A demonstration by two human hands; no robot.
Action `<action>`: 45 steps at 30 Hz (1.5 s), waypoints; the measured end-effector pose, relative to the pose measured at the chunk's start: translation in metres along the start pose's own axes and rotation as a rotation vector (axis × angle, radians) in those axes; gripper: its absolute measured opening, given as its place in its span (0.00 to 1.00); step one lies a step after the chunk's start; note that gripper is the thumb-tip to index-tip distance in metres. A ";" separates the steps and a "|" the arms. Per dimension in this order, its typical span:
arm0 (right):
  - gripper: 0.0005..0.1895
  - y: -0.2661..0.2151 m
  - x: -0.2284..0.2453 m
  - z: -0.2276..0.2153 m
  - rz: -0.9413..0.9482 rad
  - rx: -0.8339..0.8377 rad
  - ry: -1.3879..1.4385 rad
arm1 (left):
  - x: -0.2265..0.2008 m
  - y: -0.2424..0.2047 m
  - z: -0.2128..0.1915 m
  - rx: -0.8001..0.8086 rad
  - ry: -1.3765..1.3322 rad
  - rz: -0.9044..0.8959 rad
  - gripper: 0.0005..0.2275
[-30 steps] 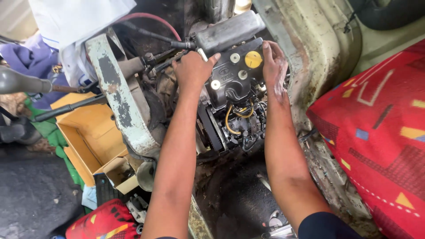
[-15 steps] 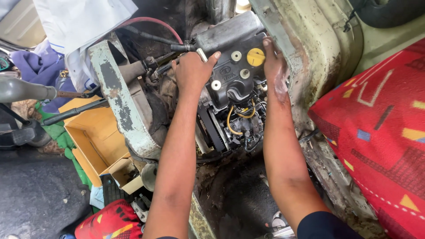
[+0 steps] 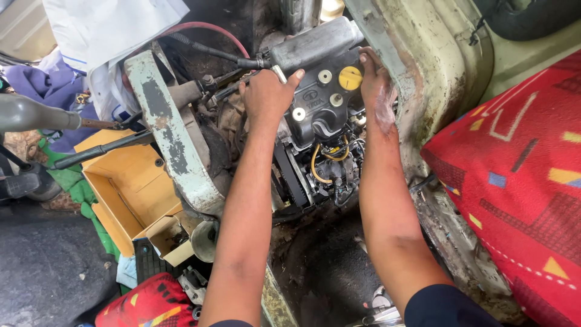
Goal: The person works on a vehicle engine, using a wrench to tighten bolts on the engine block. They repeatedly adjust and tighten fasteners while navigating a cluttered workspace inside the vehicle.
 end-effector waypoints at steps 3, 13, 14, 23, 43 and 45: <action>0.11 -0.005 0.014 -0.007 0.013 0.028 -0.104 | 0.000 0.001 -0.004 0.019 -0.016 -0.014 0.27; 0.10 -0.012 0.017 -0.011 0.206 0.006 -0.149 | 0.008 0.000 0.008 0.051 0.022 -0.032 0.27; 0.12 -0.008 0.011 -0.009 0.247 -0.003 -0.127 | 0.008 0.001 0.009 0.053 0.021 -0.038 0.27; 0.10 -0.003 -0.020 -0.001 0.441 -0.096 0.342 | 0.012 0.003 0.015 0.028 -0.005 -0.036 0.26; 0.08 -0.003 -0.034 -0.008 -0.104 -0.063 0.332 | 0.030 0.014 0.039 -0.067 -0.071 0.062 0.29; 0.07 -0.001 -0.043 -0.006 -0.132 -0.047 0.351 | 0.034 0.015 0.042 -0.038 -0.089 0.071 0.29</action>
Point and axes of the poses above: each hand's wrist, its own y-axis towards the middle knuckle, its own z-axis out of the palm, x = y × z, the point moved 4 cm from there along y, towards the middle knuckle, and after that the axes turned 12 degrees about -x, right-handed, at the moved point
